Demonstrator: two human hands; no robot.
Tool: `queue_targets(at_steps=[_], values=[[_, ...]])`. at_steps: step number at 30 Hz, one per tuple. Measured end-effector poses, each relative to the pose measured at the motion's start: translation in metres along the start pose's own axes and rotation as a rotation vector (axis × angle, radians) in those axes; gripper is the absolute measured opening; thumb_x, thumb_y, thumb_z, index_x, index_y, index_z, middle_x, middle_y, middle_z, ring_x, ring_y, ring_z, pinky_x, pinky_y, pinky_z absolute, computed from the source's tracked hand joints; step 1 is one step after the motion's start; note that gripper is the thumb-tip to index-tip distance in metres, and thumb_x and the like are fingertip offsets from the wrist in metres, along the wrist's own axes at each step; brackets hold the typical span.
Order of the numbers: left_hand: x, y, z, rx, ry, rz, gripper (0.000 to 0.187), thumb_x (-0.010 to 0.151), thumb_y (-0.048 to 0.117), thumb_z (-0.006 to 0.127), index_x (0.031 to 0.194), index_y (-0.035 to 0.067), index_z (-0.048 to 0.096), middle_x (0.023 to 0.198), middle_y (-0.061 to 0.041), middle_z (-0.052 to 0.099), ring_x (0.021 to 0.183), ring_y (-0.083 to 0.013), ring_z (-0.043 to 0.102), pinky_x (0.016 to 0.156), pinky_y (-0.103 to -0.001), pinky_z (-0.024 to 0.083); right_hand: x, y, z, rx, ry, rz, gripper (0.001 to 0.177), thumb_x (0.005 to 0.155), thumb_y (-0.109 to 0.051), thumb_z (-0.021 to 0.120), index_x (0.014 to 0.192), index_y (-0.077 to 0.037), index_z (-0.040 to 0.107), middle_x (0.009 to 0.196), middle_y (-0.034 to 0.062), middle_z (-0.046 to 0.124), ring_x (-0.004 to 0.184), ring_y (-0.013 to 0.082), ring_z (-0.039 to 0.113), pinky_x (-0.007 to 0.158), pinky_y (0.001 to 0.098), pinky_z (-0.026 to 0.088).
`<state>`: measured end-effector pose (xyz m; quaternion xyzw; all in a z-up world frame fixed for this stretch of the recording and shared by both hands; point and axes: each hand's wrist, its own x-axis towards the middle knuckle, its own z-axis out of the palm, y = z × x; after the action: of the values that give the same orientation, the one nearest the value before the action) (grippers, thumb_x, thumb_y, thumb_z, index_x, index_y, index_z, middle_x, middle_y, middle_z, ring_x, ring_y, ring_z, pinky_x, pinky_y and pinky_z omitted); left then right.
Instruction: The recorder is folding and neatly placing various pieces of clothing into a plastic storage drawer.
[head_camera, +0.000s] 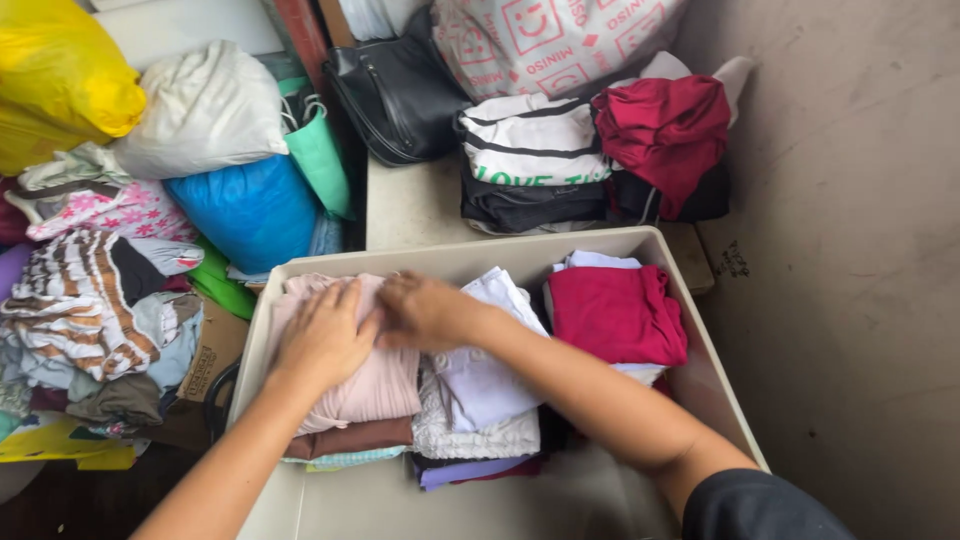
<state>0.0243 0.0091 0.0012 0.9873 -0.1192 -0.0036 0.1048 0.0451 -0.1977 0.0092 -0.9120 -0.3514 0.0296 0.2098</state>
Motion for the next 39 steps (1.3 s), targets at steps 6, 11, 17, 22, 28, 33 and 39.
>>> queue_targets(at_steps=[6, 11, 17, 22, 28, 33, 39], values=[[0.066, 0.072, -0.046, -0.01, 0.136, 0.164, 0.036, 0.09, 0.032, 0.064, 0.11, 0.002, 0.069, 0.119, -0.016, 0.068, 0.116, -0.0357, 0.062, 0.099, -0.05, 0.05, -0.008, 0.118, -0.103, -0.034, 0.273, 0.039, 0.037, 0.085, -0.027, 0.079, 0.115, -0.008, 0.071, 0.113, 0.0176, 0.076, 0.105, 0.0379, 0.071, 0.091, 0.0463, 0.055], [0.155, 0.126, -0.016, -0.134, 0.331, 0.453, 0.035, 0.083, 0.018, 0.072, 0.114, 0.002, 0.068, 0.117, -0.016, 0.067, 0.114, -0.0352, 0.062, 0.093, -0.047, 0.052, -0.03, 0.199, -0.135, -0.211, 0.355, 0.351, 0.044, 0.078, -0.005, 0.073, 0.122, -0.001, 0.065, 0.117, 0.0221, 0.07, 0.115, 0.0398, 0.065, 0.096, 0.0464, 0.053], [0.229, 0.177, 0.022, 0.058, 0.138, 0.379, 0.079, 0.074, 0.019, 0.077, 0.147, 0.016, 0.047, 0.15, -0.016, 0.044, 0.14, -0.0377, 0.037, 0.111, -0.055, 0.033, -0.061, 0.254, -0.097, -0.367, 0.386, 0.124, 0.075, 0.065, 0.001, 0.069, 0.137, 0.007, 0.05, 0.138, 0.0258, 0.056, 0.128, 0.0429, 0.053, 0.106, 0.0451, 0.046], [0.237, 0.202, 0.014, 0.114, -0.068, 0.222, 0.082, 0.082, 0.022, 0.075, 0.155, 0.031, 0.038, 0.159, -0.014, 0.036, 0.147, -0.0411, 0.03, 0.12, -0.057, 0.023, -0.059, 0.266, -0.087, -0.333, 0.374, 0.166, 0.074, 0.068, 0.001, 0.068, 0.139, 0.006, 0.049, 0.141, 0.0243, 0.055, 0.131, 0.0433, 0.051, 0.107, 0.0453, 0.045], [0.251, 0.199, 0.007, 0.074, -0.158, 0.179, 0.07, 0.086, 0.024, 0.07, 0.151, 0.035, 0.045, 0.151, -0.012, 0.049, 0.142, -0.0369, 0.042, 0.118, -0.057, 0.029, -0.055, 0.269, -0.09, -0.241, 0.396, 0.188, 0.067, 0.07, 0.001, 0.064, 0.136, 0.004, 0.051, 0.14, 0.0246, 0.056, 0.131, 0.0433, 0.051, 0.108, 0.0461, 0.044], [0.27, 0.179, 0.015, 0.059, -0.125, 0.303, 0.061, 0.089, 0.024, 0.066, 0.148, 0.031, 0.051, 0.126, -0.015, 0.07, 0.118, -0.0363, 0.066, 0.101, -0.051, 0.052, -0.055, 0.261, -0.093, -0.205, 0.526, 0.222, 0.048, 0.082, 0.004, 0.057, 0.13, 0.002, 0.057, 0.13, 0.0235, 0.063, 0.123, 0.0429, 0.059, 0.102, 0.0476, 0.049], [0.28, 0.157, 0.028, -0.259, 0.089, 0.212, 0.062, 0.092, 0.026, 0.066, 0.145, 0.001, 0.044, 0.101, -0.028, 0.071, 0.1, -0.0463, 0.069, 0.091, -0.051, 0.054, -0.051, 0.244, -0.104, -0.062, 0.637, 0.33, 0.038, 0.091, 0.006, 0.053, 0.128, -0.001, 0.059, 0.123, 0.0236, 0.066, 0.107, 0.0443, 0.063, 0.09, 0.0495, 0.053]])
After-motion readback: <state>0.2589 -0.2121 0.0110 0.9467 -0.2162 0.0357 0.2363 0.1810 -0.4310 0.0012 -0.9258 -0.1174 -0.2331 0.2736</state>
